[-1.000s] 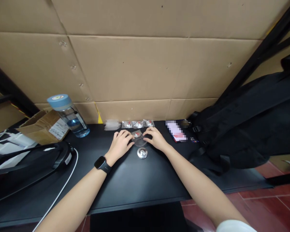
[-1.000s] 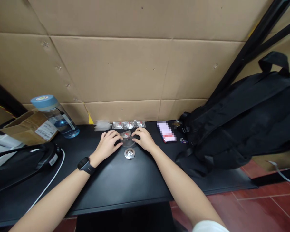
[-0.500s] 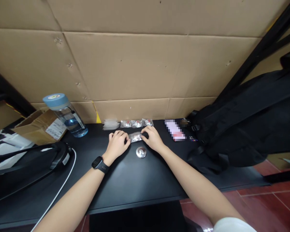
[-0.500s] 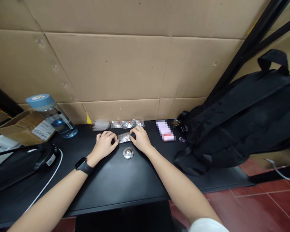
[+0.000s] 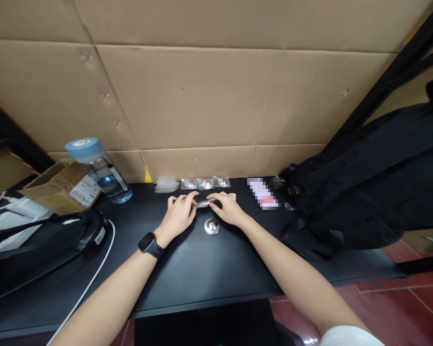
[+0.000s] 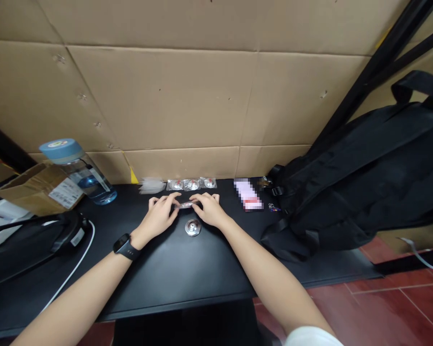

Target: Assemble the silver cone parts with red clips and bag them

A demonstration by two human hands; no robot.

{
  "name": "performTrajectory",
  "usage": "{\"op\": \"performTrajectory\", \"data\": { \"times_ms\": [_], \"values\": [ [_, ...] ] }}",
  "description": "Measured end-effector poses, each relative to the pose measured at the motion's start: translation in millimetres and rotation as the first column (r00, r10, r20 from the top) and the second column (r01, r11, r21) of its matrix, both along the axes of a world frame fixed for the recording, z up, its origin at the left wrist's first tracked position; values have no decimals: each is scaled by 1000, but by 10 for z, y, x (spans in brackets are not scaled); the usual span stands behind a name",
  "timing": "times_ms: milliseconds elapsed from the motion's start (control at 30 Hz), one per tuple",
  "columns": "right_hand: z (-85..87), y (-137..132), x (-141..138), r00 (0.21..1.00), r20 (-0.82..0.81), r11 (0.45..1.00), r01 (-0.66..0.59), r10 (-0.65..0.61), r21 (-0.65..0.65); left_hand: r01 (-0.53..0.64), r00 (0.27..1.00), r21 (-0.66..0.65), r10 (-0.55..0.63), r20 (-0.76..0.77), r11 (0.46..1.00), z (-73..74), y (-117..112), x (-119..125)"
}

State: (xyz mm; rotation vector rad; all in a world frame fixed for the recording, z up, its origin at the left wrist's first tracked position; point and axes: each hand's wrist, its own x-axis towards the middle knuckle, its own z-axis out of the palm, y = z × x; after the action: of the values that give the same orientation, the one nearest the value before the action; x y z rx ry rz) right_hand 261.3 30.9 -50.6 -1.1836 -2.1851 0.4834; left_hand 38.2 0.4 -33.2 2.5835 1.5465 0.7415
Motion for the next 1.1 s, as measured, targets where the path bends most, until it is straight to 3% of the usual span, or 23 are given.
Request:
{"op": "performTrajectory", "data": {
  "times_ms": [167, 267, 400, 600, 867, 1000, 1100],
  "values": [
    [-9, 2, -11, 992, -107, 996, 67, -72, -52, -91, 993, -16, 92, 74, 996, -17, 24, -2],
    [-41, 8, -8, 993, -92, 994, 65, -73, -86, -122, 992, -2, 122, 21, 993, -30, 40, -13],
    [-57, 14, 7, 996, -10, 996, 87, -87, -33, -139, 986, 61, 144, -81, 988, -16, 27, -35],
    [-41, 2, 5, 996, 87, 1000, -5, 7, -19, -61, 992, 44, 65, -108, 997, -26, -13, -51],
    [77, -79, 16, 980, 198, 991, 2, -29, 136, 18, 994, 12, -17, -113, 1000, -76, -35, -71],
    [113, -125, 12, 963, 267, 989, -79, 44, 125, 73, 988, -28, -76, -132, 997, -92, -39, -81],
    [122, -150, 32, 949, 315, 992, -46, 7, 117, 129, 981, -62, -137, -140, 990, -95, -31, -86]
  ]
}}
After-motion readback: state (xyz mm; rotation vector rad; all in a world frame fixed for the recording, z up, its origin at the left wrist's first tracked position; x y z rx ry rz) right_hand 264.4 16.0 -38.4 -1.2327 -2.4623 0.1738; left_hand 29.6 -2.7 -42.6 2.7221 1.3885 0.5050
